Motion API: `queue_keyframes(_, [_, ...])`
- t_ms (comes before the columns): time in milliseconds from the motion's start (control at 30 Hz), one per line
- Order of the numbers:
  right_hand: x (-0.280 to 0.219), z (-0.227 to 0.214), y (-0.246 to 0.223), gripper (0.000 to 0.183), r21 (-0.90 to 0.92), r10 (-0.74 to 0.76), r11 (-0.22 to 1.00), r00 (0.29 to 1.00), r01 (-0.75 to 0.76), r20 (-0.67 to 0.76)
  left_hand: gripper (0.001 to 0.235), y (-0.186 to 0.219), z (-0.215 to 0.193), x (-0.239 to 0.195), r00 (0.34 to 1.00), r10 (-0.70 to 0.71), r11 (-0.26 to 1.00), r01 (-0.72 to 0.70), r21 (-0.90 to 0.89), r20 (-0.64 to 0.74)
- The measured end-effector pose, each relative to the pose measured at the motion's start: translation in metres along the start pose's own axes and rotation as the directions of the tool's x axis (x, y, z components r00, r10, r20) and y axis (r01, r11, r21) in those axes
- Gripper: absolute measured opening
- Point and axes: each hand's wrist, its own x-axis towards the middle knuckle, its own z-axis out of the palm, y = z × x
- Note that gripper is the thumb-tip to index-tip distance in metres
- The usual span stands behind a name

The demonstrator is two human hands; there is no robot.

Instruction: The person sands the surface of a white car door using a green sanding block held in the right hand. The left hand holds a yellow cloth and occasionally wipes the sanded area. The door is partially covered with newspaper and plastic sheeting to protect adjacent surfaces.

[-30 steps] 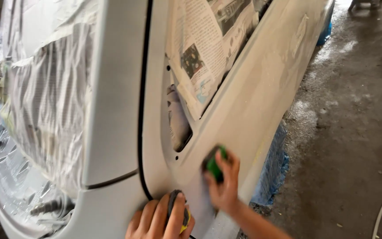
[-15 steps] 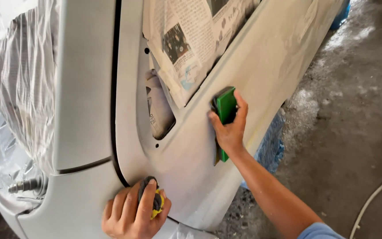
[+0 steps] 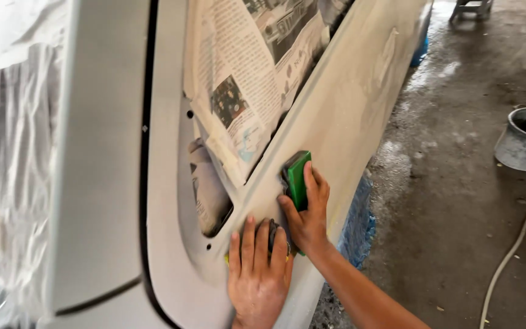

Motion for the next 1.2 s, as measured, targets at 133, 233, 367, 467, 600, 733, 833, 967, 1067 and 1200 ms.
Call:
queue_keyframes(133, [-0.001, 0.000, 0.014, 0.074, 0.046, -0.064, 0.997, 0.998, 0.063, 0.019, 0.025, 0.012, 0.024, 0.006, 0.990, -0.116, 0.992, 0.119, 0.036, -0.082])
queue_keyframes(233, [0.034, 0.007, 0.046, 0.072, 0.016, -0.129, 0.992, 0.992, 0.129, 0.006, 0.025, 0.010, 0.039, 0.013, 0.985, -0.137, 0.983, 0.148, 0.109, -0.107])
queue_keyframes(367, [0.164, 0.000, 0.125, 0.066, -0.208, 0.328, 0.925, 0.945, -0.319, 0.007, 0.027, 0.012, 0.058, 0.037, 0.989, -0.146, 0.976, 0.149, 0.156, -0.032])
queue_keyframes(467, [0.203, -0.003, 0.131, 0.063, -0.105, 0.449, 0.886, 0.892, -0.452, -0.054, 0.027, 0.021, 0.066, 0.061, 0.988, -0.154, 0.982, 0.149, 0.116, 0.030])
queue_keyframes(600, [0.096, 0.008, 0.127, 0.068, -0.121, -0.053, 0.991, 0.998, 0.049, -0.032, 0.031, 0.027, 0.102, 0.095, 0.993, -0.115, 0.989, 0.113, 0.092, 0.014])
queue_keyframes(733, [0.162, 0.009, 0.186, 0.068, -0.211, -0.035, 0.977, 0.999, 0.029, -0.024, 0.025, 0.029, 0.120, 0.110, 0.994, -0.107, 0.987, 0.110, 0.118, -0.029])
queue_keyframes(833, [0.237, 0.004, 0.224, 0.065, -0.192, 0.170, 0.966, 0.984, -0.176, -0.043, 0.023, 0.032, 0.123, 0.119, 0.991, -0.118, 0.981, 0.127, 0.147, -0.068])
queue_keyframes(967, [0.171, 0.004, 0.177, 0.069, -0.096, 0.003, 0.995, 1.000, -0.004, -0.013, 0.026, 0.029, 0.132, 0.120, 0.992, -0.090, 0.980, 0.104, 0.167, -0.094])
queue_keyframes(1067, [0.138, 0.000, 0.166, 0.077, -0.123, -0.123, 0.984, 0.991, 0.129, 0.052, 0.028, 0.025, 0.143, 0.113, 0.995, -0.059, 0.977, 0.074, 0.201, -0.079])
queue_keyframes(1200, [0.232, 0.014, 0.258, 0.057, 0.423, 0.224, 0.878, 0.973, -0.225, 0.053, 0.028, 0.026, 0.138, 0.123, 0.997, -0.069, 0.975, 0.075, 0.211, -0.037])
